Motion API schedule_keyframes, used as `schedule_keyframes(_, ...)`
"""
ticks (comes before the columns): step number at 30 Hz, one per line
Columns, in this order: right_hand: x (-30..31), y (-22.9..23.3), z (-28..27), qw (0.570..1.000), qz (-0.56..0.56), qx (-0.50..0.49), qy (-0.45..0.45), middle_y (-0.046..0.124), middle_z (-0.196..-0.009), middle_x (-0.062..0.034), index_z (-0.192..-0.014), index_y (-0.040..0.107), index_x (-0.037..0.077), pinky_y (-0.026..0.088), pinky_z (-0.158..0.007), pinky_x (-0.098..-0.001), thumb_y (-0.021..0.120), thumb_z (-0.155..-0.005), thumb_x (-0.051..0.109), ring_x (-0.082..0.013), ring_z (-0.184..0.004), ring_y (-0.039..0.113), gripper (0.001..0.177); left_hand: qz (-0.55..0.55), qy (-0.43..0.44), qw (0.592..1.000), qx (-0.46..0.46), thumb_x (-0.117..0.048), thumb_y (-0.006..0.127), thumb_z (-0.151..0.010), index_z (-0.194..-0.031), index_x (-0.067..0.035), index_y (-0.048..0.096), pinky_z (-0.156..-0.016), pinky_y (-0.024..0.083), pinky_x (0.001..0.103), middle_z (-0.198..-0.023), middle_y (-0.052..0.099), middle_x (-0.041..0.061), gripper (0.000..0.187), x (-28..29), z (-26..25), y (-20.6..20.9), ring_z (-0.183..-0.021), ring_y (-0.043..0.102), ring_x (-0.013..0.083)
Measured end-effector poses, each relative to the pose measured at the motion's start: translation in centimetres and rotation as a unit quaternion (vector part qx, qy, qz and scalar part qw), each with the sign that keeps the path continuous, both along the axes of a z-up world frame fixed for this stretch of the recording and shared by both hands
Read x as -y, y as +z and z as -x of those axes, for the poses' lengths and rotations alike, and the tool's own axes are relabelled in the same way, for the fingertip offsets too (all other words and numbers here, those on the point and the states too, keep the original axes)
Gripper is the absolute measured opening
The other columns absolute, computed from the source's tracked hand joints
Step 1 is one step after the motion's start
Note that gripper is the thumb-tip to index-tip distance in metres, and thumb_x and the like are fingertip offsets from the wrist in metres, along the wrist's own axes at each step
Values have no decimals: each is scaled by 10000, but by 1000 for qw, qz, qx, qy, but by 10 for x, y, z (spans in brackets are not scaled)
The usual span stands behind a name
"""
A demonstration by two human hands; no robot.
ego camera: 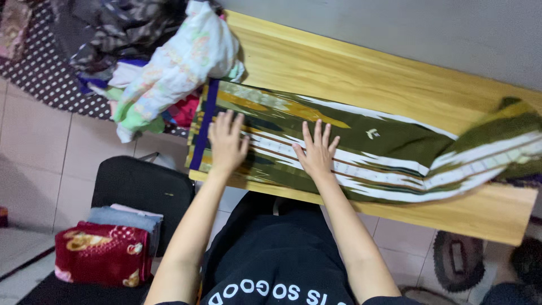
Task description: The person folds a red towel and a green-and-white striped bedsheet on a wooden table, then places them on a nearby chair. The person handles the items by hand, smoothing and aligning edges before stacking them.
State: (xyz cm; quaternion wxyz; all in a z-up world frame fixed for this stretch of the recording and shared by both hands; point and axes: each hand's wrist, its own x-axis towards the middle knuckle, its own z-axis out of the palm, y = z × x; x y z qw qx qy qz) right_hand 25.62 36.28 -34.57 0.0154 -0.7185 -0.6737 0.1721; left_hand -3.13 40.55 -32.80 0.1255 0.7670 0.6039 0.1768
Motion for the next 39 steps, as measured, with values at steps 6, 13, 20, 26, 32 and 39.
schedule_keyframes(6,33,20,-42,975,-155,-147,-63,331,-1644,-224,-1534,484,134,219,-1218,-592,655,-971,315,-438,-1530,252,615,59,-117,991,-18,-389,750,-854,-1542,-187,424,-1123,148,762,-1639,277,197,788,14,-84,-6,-1511,185,459)
schedule_keyframes(13,83,54,-143,909,-334,-168,-184,594,-1458,-190,-1359,638,57,411,-1185,-436,639,-956,43,-375,-1420,515,403,94,-97,989,-62,-272,722,-785,-1540,-144,429,-1111,161,785,-1642,246,234,820,9,-138,-1,-1516,170,489)
schedule_keyframes(20,140,29,-305,766,-428,-301,-373,661,-1352,-77,-1328,654,32,478,-1092,-314,581,-1011,-25,-207,-1257,620,330,76,-169,982,-32,-204,693,-790,-1527,-119,439,-1123,166,776,-1641,256,245,784,24,-247,-6,-1519,189,483)
schedule_keyframes(26,185,-13,-466,611,-399,-434,-528,668,-1279,-32,-1310,640,54,509,-952,-312,632,-1017,129,-134,-1141,619,302,114,-160,980,-46,-369,695,-862,-1544,-167,420,-1127,164,793,-1666,241,189,762,44,-347,-13,-1550,170,443)
schedule_keyframes(32,183,-32,-604,507,-290,-554,-593,631,-1302,-122,-1310,575,70,576,-961,-423,727,-953,345,-285,-1183,652,476,137,-59,986,-76,-650,596,-869,-1594,-193,306,-1027,94,869,-1689,169,169,905,55,-391,-22,-1551,71,451)
schedule_keyframes(39,129,-26,-667,440,-119,-619,-640,667,-1309,-97,-1312,599,93,448,-1050,-486,727,-904,509,-279,-1185,632,597,121,-53,989,-67,-689,631,-817,-1597,-191,325,-1039,81,877,-1702,162,172,975,61,-389,-24,-1561,73,460)
